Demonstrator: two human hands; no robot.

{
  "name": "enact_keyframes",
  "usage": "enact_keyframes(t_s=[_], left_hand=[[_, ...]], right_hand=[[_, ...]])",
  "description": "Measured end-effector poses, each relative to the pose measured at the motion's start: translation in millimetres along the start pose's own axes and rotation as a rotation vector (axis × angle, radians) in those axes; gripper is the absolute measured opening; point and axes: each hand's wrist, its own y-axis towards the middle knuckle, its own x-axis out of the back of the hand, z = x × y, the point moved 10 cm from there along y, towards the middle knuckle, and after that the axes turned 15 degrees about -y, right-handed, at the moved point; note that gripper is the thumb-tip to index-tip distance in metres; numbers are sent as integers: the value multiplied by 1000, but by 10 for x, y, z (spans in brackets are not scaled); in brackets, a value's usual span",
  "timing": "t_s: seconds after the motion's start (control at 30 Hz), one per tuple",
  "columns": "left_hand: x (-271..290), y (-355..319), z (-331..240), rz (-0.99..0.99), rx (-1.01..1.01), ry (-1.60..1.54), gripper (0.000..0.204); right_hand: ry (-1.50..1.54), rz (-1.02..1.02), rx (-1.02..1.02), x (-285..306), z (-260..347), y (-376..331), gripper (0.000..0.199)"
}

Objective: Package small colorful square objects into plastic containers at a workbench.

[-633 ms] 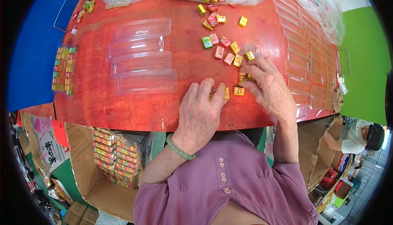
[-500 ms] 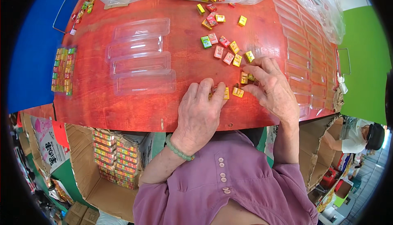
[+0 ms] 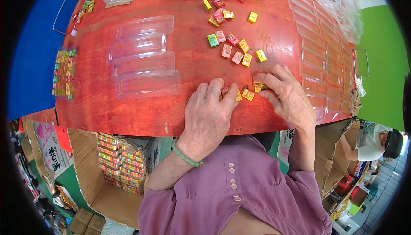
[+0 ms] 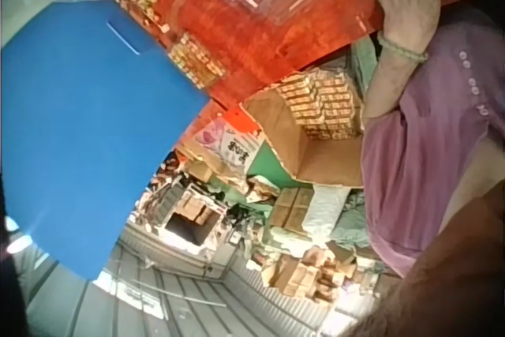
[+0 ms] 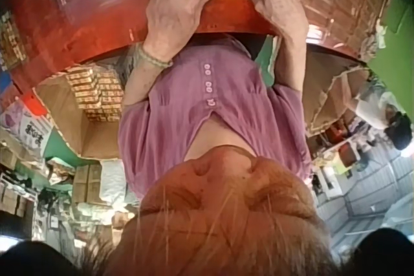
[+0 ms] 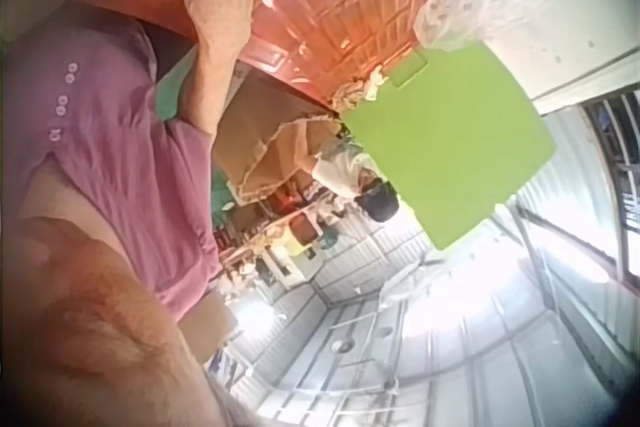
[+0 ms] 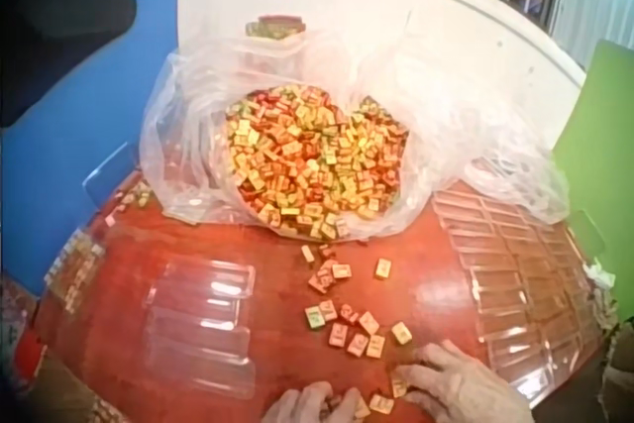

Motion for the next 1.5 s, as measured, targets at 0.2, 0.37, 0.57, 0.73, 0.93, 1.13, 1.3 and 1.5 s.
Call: enact_keyframes(t_s=[0.2,0.37,0.57,0.73,0.93,1.13,1.3,1.5], left_hand=[[-36,-8,-35,45,-30,-12,34],[-15,-3,-45,51,-14,-42,38],[52,44,31,20,39,-205,48],[77,18,80,69,50,-176,42],[12,-33,-33,8,-15,-91,30],[374,-174,-87,-33,18,-63,30],[1024,-325,157,-101,62,-18,34],[1529,-333,750,-84,77,-71,31]], right_hand=[[43,42,75,-14,112,-34,35],[16,41,125,-52,192,-71,37],[-1,-102,59,-44,257,-132,43],[73,-183,19,-75,297,-172,36],[47,-203,8,-69,308,-250,32],[96,-209,64,69,639,-144,31],[144,-258,172,48,1159,226,30],[53,-365,332,-44,1773,665,28]])
